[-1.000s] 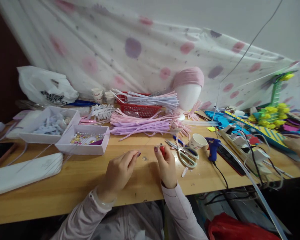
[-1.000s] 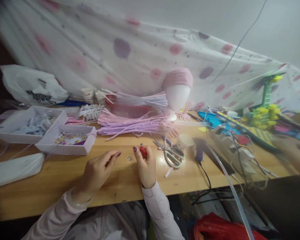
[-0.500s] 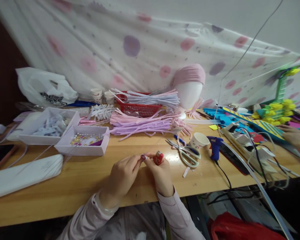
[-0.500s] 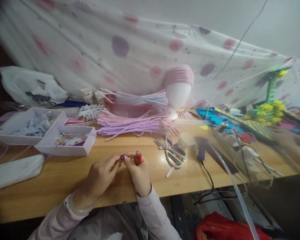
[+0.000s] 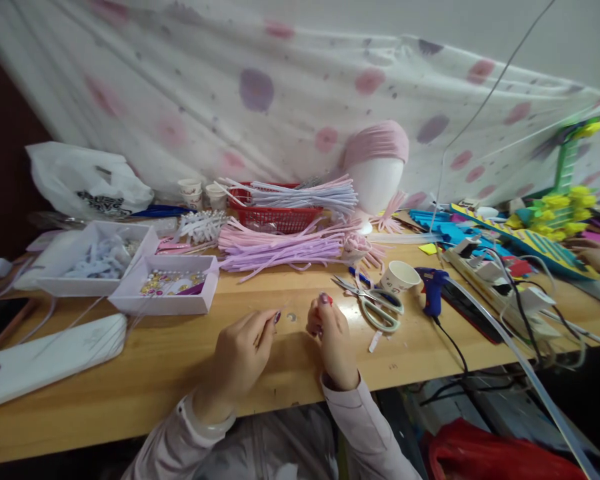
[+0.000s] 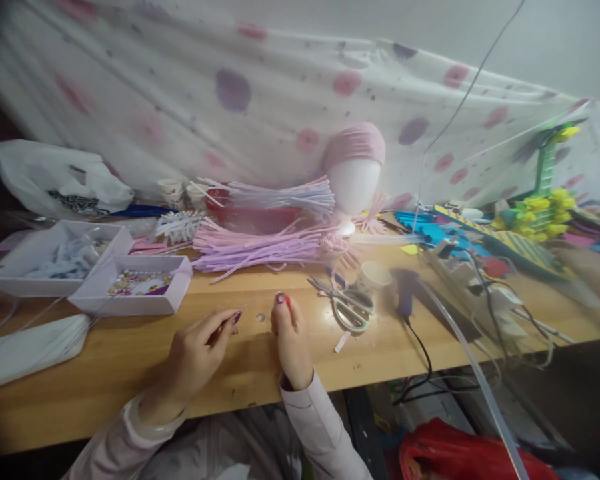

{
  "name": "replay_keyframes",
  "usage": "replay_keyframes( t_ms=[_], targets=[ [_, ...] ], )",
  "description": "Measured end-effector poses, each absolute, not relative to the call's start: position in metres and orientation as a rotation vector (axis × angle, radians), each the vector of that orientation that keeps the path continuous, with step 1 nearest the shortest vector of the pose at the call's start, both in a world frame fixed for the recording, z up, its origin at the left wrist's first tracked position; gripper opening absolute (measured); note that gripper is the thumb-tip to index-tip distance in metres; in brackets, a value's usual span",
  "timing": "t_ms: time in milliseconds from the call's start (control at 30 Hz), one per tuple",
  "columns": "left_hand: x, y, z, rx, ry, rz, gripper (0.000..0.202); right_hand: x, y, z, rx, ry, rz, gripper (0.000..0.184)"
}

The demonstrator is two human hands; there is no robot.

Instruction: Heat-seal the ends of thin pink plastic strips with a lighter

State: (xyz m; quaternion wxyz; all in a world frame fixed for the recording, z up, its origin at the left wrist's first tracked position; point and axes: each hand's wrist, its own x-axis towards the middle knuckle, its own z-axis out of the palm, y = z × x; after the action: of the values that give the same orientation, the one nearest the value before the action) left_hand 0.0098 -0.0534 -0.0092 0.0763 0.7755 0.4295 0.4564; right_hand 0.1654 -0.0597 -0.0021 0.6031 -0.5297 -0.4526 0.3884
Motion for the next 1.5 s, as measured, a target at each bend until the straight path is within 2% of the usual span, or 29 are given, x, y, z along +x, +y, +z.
replay_keyframes(
  t_ms=[67, 167, 300, 533, 833, 1500],
  targets=[
    [0.008, -0.053, -0.010, 2.348, 1.314, 1.407, 0.017, 0.172, -0.061, 0.000, -1.331, -1.221, 0.697, 0.043],
    [0.008, -0.053, -0.010, 2.394, 1.338, 1.451, 0.018, 0.180, -0.063, 0.003, -1.469, -1.428, 0.452, 0.038],
    [0.010, -0.055, -0.008, 2.468, 1.329, 1.474, 0.019, 0.181, -0.063, 0.003, -1.527, -1.521, 0.342, 0.031],
    [0.010, -0.057, -0.011, 2.523, 1.320, 1.441, 0.019, 0.183, -0.063, 0.003, -1.501, -1.527, 0.350, 0.027],
    [0.011, -0.058, -0.012, 2.567, 1.289, 1.416, 0.020, 0.190, -0.060, 0.003, -1.539, -1.430, 0.316, 0.032],
    [0.011, -0.057, -0.013, 2.568, 1.288, 1.421, 0.019, 0.180, -0.063, 0.002, -1.468, -1.616, 0.345, 0.027]
  ],
)
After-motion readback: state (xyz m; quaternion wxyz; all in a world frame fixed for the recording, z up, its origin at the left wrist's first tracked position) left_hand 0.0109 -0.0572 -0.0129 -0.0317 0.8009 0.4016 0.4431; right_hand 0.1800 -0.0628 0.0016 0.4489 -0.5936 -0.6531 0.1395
